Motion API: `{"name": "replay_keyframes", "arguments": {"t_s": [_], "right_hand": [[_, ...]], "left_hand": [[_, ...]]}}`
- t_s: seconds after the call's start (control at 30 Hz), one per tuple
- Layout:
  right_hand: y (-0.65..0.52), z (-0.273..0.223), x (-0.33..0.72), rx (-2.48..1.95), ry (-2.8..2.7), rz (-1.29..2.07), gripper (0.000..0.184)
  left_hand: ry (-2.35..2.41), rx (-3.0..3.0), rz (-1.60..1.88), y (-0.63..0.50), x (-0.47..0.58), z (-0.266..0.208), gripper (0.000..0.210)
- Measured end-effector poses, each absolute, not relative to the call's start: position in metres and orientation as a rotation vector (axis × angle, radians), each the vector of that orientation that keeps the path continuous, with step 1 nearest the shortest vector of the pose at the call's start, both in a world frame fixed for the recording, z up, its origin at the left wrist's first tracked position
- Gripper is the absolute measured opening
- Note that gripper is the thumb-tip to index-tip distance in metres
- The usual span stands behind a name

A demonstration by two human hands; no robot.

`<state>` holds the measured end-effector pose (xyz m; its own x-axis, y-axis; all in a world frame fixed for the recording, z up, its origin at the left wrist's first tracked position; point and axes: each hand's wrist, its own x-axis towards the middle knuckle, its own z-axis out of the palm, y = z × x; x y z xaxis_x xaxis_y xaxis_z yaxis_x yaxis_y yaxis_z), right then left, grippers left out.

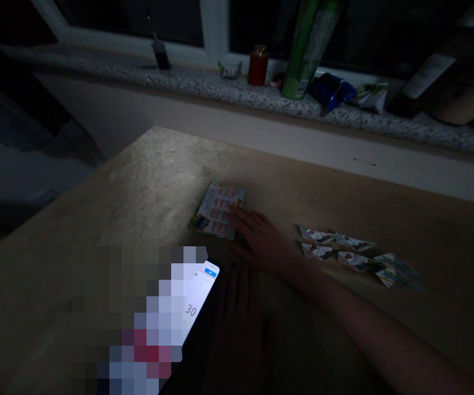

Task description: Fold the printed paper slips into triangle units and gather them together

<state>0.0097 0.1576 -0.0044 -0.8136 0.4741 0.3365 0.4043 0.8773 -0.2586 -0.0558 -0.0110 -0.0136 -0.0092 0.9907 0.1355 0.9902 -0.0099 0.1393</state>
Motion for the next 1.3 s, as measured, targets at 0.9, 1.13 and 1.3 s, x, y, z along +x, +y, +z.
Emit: {"name": "replay_keyframes", "arguments": {"t_s": [0.9,1.13,1.3], "right_hand": [[0.153,-0.007,0.021,-0.343,-2.535,-0.069,0.018],[0.152,-0.004,0.027,-0.387,-2.481,-0.063,0.016],[0.148,-0.006,0.035,-0.45,-2.406,0.036,0.016]], "left_hand": [[2.076,2.207,0.358,-0.011,-0.055,-0.007,0.061],[1.928,2.232,0.53,-0.009,-0.054,0.007,0.053],[1.837,2.21,0.759,-0.009,-0.054,0.019,0.041]]}}
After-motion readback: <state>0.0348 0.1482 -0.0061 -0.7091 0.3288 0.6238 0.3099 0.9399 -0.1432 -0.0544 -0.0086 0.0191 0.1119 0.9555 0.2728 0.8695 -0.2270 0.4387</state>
